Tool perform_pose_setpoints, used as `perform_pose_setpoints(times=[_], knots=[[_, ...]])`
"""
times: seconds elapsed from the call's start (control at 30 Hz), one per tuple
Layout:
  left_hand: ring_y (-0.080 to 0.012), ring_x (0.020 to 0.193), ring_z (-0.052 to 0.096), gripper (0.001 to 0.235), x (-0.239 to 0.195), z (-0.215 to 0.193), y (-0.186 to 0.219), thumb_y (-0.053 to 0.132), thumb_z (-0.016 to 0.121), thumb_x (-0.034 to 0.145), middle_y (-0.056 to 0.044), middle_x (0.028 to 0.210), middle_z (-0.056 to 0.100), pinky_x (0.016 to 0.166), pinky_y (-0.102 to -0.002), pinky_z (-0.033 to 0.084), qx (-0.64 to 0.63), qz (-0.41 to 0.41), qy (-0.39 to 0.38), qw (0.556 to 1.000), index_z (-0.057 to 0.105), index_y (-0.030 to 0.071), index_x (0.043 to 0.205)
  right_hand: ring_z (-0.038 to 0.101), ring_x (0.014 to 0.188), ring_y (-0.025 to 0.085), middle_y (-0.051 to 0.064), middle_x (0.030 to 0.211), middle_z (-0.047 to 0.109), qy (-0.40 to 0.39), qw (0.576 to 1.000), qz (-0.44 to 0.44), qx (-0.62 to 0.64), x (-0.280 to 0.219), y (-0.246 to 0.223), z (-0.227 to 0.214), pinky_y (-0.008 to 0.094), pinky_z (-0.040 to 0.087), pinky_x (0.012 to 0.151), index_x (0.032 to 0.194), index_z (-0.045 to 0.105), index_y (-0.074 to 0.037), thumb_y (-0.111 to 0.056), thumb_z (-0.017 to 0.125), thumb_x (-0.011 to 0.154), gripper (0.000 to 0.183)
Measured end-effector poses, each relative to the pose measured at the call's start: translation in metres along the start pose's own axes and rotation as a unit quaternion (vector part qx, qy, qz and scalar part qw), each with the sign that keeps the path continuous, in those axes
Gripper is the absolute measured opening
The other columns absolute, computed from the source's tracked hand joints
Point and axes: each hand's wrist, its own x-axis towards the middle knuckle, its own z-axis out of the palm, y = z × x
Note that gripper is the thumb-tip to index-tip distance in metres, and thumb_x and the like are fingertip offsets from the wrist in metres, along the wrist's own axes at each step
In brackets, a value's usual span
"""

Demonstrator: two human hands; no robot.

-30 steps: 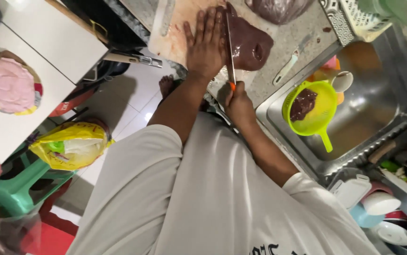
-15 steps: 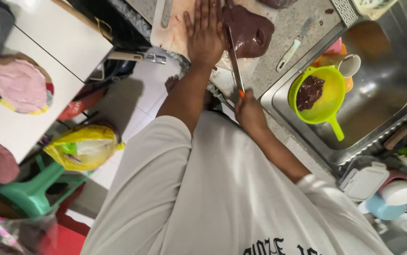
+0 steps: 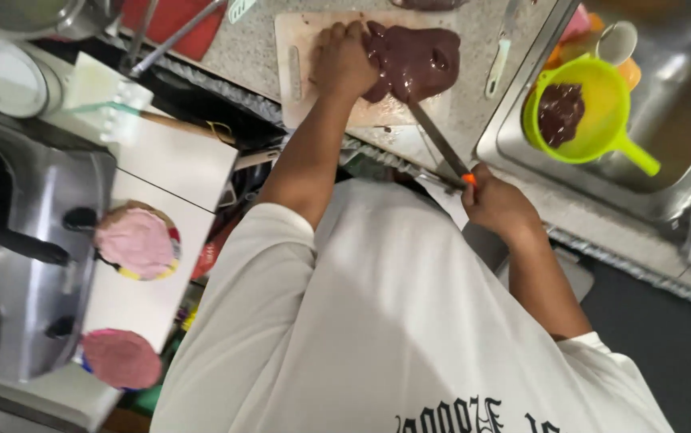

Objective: Slicing raw liver into smaller pieces on a cutting board and transferring them to a strainer.

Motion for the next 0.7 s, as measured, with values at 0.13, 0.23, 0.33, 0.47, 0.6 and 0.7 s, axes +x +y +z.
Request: perform_pose_setpoints(times=[0.13, 0.23, 0.33, 0.47, 0.6, 0.7], knots=[[-0.0345, 0.122, 0.051, 0.042, 0.003, -0.017, 0.011, 0.029, 0.063, 0.09, -0.014, 0.13, 0.054, 0.096, -0.049, 0.053, 0.035, 0.027, -0.114, 0.993, 0.064, 0.011, 0.127, 0.061, 0.069, 0.052, 0.026, 0.072, 0.065, 0.035, 0.998, 0.009, 0.042, 0.006, -0.016, 0.025, 0.057, 0.039, 0.06, 0.112, 0.043, -0.006, -0.031, 0.039, 0.104, 0.026], [-0.0329, 0.119, 0.054, 0.037, -0.006, -0.028, 0.003, 0.03, 0.07, 0.093, -0.015, 0.13, 0.052, 0.089, -0.047, 0.054, 0.016, 0.099, -0.144, 0.985, 0.065, 0.014, 0.126, 0.063, 0.076, 0.05, 0.025, 0.079, 0.067, 0.029, 0.996, 0.043, 0.077, -0.008, -0.036, 0.022, 0.056, 0.042, 0.064, 0.114, 0.044, -0.006, -0.031, 0.037, 0.103, 0.028], [-0.0282, 0.098, 0.063, 0.038, -0.012, -0.04, -0.022, 0.045, 0.065, 0.101, -0.014, 0.123, 0.057, 0.077, -0.042, 0.054, 0.038, 0.261, -0.127, 0.956, 0.072, 0.013, 0.121, 0.059, 0.065, 0.045, 0.022, 0.07, 0.062, 0.032, 0.992, 0.065, 0.103, -0.013, -0.039, 0.028, 0.053, 0.036, 0.058, 0.109, 0.044, -0.008, -0.029, 0.039, 0.104, 0.022], [-0.0385, 0.123, 0.051, 0.057, 0.004, -0.036, -0.06, 0.049, 0.085, 0.084, -0.018, 0.13, 0.057, 0.105, -0.055, 0.038, 0.145, 0.394, -0.116, 0.9, 0.069, 0.011, 0.124, 0.062, 0.077, 0.05, 0.027, 0.083, 0.067, 0.048, 0.992, 0.04, 0.108, -0.011, -0.034, 0.046, 0.056, 0.039, 0.063, 0.11, 0.045, -0.006, -0.029, 0.04, 0.103, 0.025], [-0.0351, 0.104, 0.059, 0.02, 0.023, -0.022, -0.071, 0.026, 0.078, 0.086, -0.011, 0.106, 0.064, 0.089, -0.048, 0.045, 0.126, 0.517, -0.116, 0.839, 0.07, 0.011, 0.097, 0.062, 0.072, 0.052, 0.026, 0.076, 0.066, 0.057, 0.991, 0.047, 0.114, -0.01, -0.034, 0.058, 0.057, 0.037, 0.062, 0.11, 0.044, -0.007, -0.031, 0.04, 0.103, 0.025], [-0.0297, 0.082, 0.063, 0.017, -0.001, -0.047, -0.044, 0.003, 0.064, 0.086, -0.008, 0.097, 0.067, 0.064, -0.042, 0.051, 0.141, 0.414, -0.269, 0.858, 0.064, 0.014, 0.1, 0.062, 0.075, 0.053, 0.027, 0.079, 0.067, 0.057, 0.99, 0.052, 0.12, -0.012, -0.037, 0.062, 0.058, 0.038, 0.063, 0.109, 0.041, -0.005, -0.031, 0.039, 0.103, 0.026]])
